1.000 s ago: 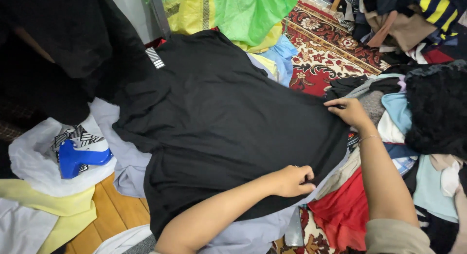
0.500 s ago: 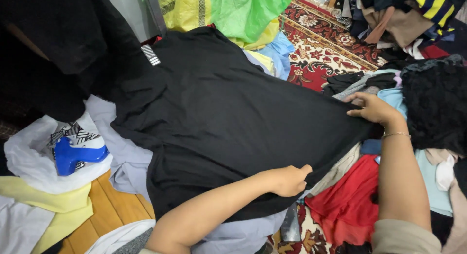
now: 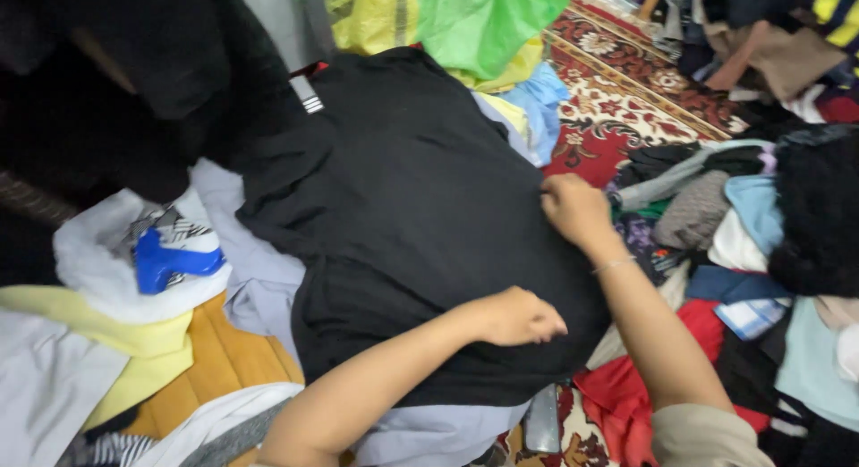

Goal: The person sits on the floor surrounded by clothes and uses a hot glue gun to attach small fabric labels to the collars of a red polo shirt and a black t-shirt. They smooth the shirts and press the labels into place after applying glue.

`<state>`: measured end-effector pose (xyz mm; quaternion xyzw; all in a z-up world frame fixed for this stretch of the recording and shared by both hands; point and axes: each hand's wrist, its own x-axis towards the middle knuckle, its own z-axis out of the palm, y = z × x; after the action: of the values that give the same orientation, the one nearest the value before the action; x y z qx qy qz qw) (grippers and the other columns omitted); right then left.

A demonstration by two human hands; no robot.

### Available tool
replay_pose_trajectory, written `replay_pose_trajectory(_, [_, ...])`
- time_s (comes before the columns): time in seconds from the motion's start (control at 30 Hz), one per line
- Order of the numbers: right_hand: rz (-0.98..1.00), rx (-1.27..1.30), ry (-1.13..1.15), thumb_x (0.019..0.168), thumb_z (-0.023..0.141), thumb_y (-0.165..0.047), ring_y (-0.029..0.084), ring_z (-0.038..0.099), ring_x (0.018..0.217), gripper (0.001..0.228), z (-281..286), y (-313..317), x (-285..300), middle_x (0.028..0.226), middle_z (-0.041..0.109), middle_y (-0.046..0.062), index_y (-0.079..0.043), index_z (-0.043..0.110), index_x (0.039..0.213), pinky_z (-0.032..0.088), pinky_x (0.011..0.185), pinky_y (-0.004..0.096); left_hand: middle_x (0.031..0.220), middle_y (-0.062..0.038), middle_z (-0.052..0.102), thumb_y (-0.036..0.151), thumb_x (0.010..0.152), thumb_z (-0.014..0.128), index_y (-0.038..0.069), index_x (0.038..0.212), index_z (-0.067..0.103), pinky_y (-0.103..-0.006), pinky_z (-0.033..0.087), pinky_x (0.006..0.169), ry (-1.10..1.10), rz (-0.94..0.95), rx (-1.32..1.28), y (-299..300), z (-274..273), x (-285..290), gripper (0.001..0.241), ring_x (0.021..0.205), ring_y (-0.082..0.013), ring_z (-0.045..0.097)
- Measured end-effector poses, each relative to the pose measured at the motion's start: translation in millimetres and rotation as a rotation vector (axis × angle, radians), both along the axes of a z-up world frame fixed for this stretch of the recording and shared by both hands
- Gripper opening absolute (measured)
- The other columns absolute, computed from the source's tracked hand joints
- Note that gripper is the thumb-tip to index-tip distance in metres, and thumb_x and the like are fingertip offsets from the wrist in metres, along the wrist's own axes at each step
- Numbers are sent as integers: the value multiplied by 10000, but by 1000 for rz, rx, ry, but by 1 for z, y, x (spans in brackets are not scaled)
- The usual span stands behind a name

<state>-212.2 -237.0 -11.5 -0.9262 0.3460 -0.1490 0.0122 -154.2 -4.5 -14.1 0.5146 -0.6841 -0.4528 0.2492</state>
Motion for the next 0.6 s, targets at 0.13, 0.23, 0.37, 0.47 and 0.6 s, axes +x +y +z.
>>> replay_pose_trajectory(0.13, [224,-34,-103,900,659,-298,273,713,930,135,13,84,72,926,680,14,-248,712,1013,576,752,428,1015,-235,754,242,1017,488,49,1112,723,-529,592,909,-178,314,-108,30,46,74,319,1035,-410,715])
replay_pose_trajectory(0.23, [404,2,-141,866,678,-262,250,721,878,145,22,137,109,898,685,-10,-248,705,1007,575,730,410,1024,-209,753,237,987,507,105,1052,730,-531,578,914,-262,635,-183,64,51,140,268,1037,-408,707])
replay_pose_trajectory(0.37, [652,97,-204,892,679,-229,222,729,853,108,43,201,137,873,694,-2,-195,708,990,582,705,350,926,-210,724,265,1004,451,93,1006,667,-495,590,882,-504,1095,-162,117,37,214,276,990,-381,724])
replay_pose_trajectory(0.47, [885,147,-298,920,677,-219,240,732,861,71,50,242,151,861,708,27,-174,708,966,591,714,348,989,-207,692,251,999,494,108,1052,603,-491,589,900,-541,1334,-178,153,30,239,189,1034,-392,707])
replay_pose_trajectory(0.6, [1268,378,-311,1017,579,-214,317,732,907,181,67,303,147,905,732,130,-95,714,994,605,745,400,1141,-238,661,431,981,589,91,1190,503,-494,581,937,-470,1448,-13,189,38,242,408,1115,-397,685])
